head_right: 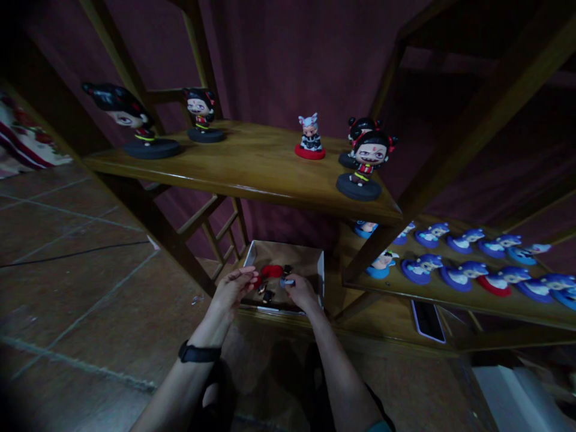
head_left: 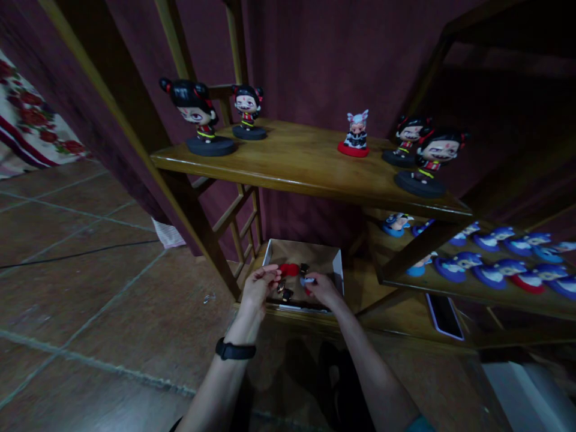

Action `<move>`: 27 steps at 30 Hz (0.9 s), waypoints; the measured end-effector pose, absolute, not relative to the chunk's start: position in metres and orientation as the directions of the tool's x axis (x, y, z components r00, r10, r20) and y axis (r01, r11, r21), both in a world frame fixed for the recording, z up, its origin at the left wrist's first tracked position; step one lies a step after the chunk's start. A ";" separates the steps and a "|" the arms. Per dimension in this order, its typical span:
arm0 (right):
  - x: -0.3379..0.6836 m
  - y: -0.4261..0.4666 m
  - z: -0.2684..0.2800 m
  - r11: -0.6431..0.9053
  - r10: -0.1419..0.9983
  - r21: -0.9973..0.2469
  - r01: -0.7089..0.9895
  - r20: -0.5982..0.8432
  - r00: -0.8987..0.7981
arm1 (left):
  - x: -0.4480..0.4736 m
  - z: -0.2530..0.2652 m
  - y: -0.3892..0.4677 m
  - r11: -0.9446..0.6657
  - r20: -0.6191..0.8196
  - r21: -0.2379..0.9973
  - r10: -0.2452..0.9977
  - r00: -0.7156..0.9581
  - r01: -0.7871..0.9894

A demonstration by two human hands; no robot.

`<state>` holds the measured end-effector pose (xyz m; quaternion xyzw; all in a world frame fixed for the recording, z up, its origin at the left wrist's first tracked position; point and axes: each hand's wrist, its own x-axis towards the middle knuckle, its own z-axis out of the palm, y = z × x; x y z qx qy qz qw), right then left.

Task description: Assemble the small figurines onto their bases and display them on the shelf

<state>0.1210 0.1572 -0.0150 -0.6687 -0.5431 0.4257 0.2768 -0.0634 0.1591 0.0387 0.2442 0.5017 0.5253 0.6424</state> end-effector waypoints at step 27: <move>0.146 0.162 -0.020 0.015 1.000 -0.555 0.832 0.001 -0.017 | -0.066 0.035 0.180 0.418 -0.490 0.606 0.866 0.095 -0.677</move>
